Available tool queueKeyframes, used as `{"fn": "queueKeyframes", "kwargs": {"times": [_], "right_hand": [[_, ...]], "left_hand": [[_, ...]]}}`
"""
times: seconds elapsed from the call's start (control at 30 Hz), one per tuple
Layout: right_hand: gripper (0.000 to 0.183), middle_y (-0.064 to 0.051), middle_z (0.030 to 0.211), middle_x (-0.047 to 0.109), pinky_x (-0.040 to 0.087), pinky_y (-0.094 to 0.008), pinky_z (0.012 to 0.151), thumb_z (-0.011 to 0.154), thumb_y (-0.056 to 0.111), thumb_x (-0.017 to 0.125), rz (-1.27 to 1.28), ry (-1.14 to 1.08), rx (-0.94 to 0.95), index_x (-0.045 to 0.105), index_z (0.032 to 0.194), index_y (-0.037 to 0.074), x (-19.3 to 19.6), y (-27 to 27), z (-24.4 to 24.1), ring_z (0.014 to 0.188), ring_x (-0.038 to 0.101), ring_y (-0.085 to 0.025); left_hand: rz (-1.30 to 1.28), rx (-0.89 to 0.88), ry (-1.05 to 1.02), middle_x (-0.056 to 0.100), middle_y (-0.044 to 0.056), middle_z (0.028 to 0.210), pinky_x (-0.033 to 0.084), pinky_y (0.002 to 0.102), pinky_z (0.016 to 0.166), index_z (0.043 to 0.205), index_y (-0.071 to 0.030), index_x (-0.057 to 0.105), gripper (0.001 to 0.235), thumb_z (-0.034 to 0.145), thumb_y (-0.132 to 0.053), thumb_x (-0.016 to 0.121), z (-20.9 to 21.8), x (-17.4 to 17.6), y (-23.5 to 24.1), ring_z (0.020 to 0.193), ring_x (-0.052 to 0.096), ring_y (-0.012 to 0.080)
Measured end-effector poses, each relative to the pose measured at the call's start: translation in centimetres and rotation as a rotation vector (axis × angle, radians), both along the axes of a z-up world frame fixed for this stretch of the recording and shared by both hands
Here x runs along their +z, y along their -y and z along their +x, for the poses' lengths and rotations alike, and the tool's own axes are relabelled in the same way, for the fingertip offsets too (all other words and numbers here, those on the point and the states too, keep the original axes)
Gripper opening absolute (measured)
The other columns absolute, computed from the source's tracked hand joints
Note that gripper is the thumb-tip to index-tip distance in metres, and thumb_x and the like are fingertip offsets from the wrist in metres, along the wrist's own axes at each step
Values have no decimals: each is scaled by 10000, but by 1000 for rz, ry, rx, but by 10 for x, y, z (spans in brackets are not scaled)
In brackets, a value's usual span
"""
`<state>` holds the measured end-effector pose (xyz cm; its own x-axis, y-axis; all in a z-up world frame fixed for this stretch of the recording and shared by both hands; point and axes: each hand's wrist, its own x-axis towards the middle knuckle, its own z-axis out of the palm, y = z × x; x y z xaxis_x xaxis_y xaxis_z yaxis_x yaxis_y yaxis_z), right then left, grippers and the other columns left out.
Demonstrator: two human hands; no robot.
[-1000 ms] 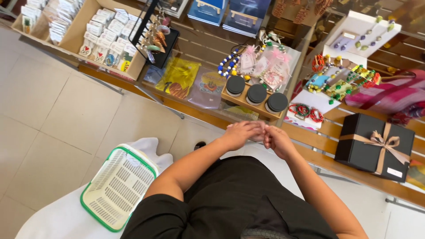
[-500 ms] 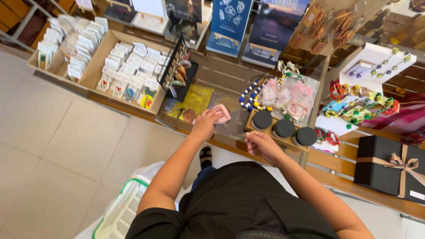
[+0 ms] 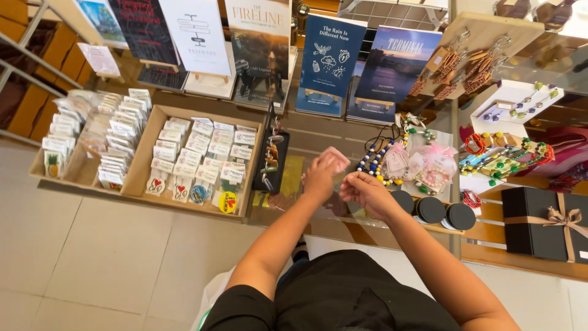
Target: Wiping down gift shop items with a cloth and organizing them in a display area.
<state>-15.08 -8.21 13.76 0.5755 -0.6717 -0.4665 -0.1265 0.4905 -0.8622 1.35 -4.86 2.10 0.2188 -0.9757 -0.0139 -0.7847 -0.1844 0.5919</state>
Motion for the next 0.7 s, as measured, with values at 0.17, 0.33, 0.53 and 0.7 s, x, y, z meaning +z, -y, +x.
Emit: {"fn": "queueKeyframes", "kwargs": {"times": [0.17, 0.33, 0.53, 0.7], "right_hand": [[141, -46, 945, 705, 624, -334, 731, 1033, 216, 621, -96, -25, -58, 643, 1081, 85, 3, 44, 25, 843, 730, -175], [346, -77, 1080, 708, 622, -299, 732, 1012, 198, 636, -191, -68, -78, 587, 1327, 63, 5, 106, 49, 873, 732, -169], [532, -130, 1048, 707, 653, -343, 707, 1028, 180, 592, -188, -53, -162, 405, 1510, 57, -18, 183, 90, 782, 749, -211], [746, -199, 1067, 716, 673, -365, 605, 1068, 183, 507, -205, -44, -201, 33, 1631, 64, -50, 229, 130, 662, 745, -239]], "left_hand": [[30, -129, -54, 445, -27, 1562, 459, 557, 1055, 1396, -273, 601, 476, 949, -146, 497, -13, -22, 6, 1424, 394, 390], [-109, -81, -452, 552, 23, 1470, 470, 501, 1054, 1376, -259, 636, 467, 959, -134, 469, -12, -8, 1, 1327, 521, 384], [-444, 199, -491, 621, 177, 1342, 454, 498, 1040, 1341, -146, 662, 511, 854, -37, 553, 9, 23, 4, 1242, 576, 434], [-510, 405, -516, 617, 166, 1350, 433, 454, 1078, 1329, -140, 670, 498, 862, -16, 548, 20, 53, 34, 1258, 578, 387]]}}
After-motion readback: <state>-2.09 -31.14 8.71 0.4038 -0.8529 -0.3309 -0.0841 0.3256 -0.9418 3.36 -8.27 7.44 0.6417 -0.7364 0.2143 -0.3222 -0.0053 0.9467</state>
